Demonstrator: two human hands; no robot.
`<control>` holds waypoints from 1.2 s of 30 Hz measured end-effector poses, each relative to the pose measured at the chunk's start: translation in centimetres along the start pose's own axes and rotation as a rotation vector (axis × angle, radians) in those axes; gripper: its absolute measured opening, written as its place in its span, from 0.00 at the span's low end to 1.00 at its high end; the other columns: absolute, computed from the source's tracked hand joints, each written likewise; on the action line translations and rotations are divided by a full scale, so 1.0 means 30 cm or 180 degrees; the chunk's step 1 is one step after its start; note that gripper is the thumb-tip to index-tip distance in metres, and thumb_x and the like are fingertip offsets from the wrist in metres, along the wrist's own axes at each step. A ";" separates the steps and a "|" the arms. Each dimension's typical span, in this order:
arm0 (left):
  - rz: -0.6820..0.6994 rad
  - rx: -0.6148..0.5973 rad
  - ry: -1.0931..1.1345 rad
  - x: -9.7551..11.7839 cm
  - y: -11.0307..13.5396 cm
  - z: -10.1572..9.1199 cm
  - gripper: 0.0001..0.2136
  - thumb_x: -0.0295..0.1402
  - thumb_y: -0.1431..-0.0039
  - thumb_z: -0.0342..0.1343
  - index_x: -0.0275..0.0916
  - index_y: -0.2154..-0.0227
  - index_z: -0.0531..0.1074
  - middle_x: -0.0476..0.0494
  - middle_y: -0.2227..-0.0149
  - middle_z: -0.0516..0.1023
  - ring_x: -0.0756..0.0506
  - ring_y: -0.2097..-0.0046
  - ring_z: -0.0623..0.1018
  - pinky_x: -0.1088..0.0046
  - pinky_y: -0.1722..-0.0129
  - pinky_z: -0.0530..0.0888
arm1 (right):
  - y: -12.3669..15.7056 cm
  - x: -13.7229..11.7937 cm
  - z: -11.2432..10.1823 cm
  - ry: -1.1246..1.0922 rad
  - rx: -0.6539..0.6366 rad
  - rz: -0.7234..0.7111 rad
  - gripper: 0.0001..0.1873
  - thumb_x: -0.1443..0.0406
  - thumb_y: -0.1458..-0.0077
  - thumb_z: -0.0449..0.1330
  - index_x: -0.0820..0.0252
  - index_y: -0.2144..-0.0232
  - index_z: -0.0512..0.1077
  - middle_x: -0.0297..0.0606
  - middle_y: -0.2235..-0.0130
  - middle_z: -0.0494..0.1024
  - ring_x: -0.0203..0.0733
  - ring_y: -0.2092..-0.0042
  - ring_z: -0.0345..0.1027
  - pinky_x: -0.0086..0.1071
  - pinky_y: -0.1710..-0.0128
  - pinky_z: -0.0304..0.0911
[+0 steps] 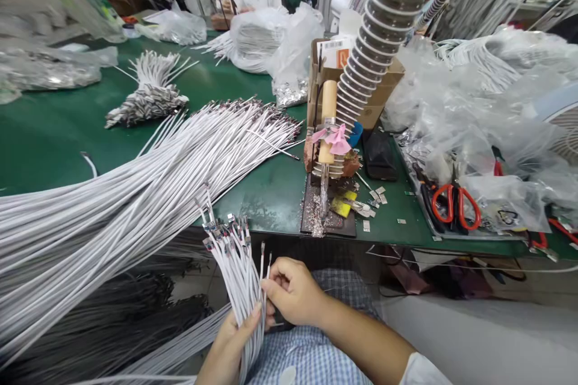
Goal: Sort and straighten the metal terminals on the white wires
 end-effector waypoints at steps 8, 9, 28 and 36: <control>-0.0076 0.0002 0.0070 0.001 -0.006 0.010 0.16 0.42 0.62 0.67 0.38 0.72 0.76 0.45 0.74 0.78 0.46 0.71 0.74 0.71 0.68 0.71 | 0.013 0.031 -0.003 -0.0311 -0.0100 0.0114 0.18 0.51 0.45 0.53 0.60 0.72 0.59 0.30 0.79 0.64 0.32 0.80 0.61 0.25 0.80 0.57; -0.0077 -0.0006 0.0047 -0.001 -0.006 0.011 0.15 0.42 0.62 0.67 0.38 0.73 0.75 0.45 0.75 0.78 0.46 0.71 0.74 0.71 0.68 0.71 | 0.009 0.032 -0.007 -0.0295 -0.0026 0.0115 0.18 0.51 0.47 0.55 0.61 0.71 0.60 0.29 0.79 0.64 0.31 0.80 0.60 0.25 0.80 0.56; -0.0088 -0.0345 0.0063 -0.044 -0.024 -0.001 0.16 0.38 0.57 0.65 0.37 0.64 0.76 0.41 0.67 0.80 0.39 0.61 0.77 0.64 0.57 0.71 | 0.010 0.023 -0.028 -0.0017 0.0421 0.0049 0.15 0.58 0.53 0.61 0.60 0.72 0.60 0.28 0.79 0.63 0.31 0.81 0.57 0.24 0.82 0.53; -0.0052 -0.0050 0.0224 -0.058 -0.028 -0.007 0.18 0.37 0.65 0.69 0.38 0.67 0.76 0.43 0.69 0.80 0.40 0.59 0.76 0.69 0.59 0.70 | -0.011 0.019 -0.038 -0.0166 0.0454 -0.0040 0.12 0.60 0.51 0.59 0.63 0.70 0.62 0.30 0.75 0.62 0.30 0.78 0.53 0.25 0.78 0.51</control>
Point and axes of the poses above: each hand's wrist, its own y-axis away from the middle knuckle, its own z-axis out of the palm, x = y × z, the point moved 5 cm from there along -y, towards the middle knuckle
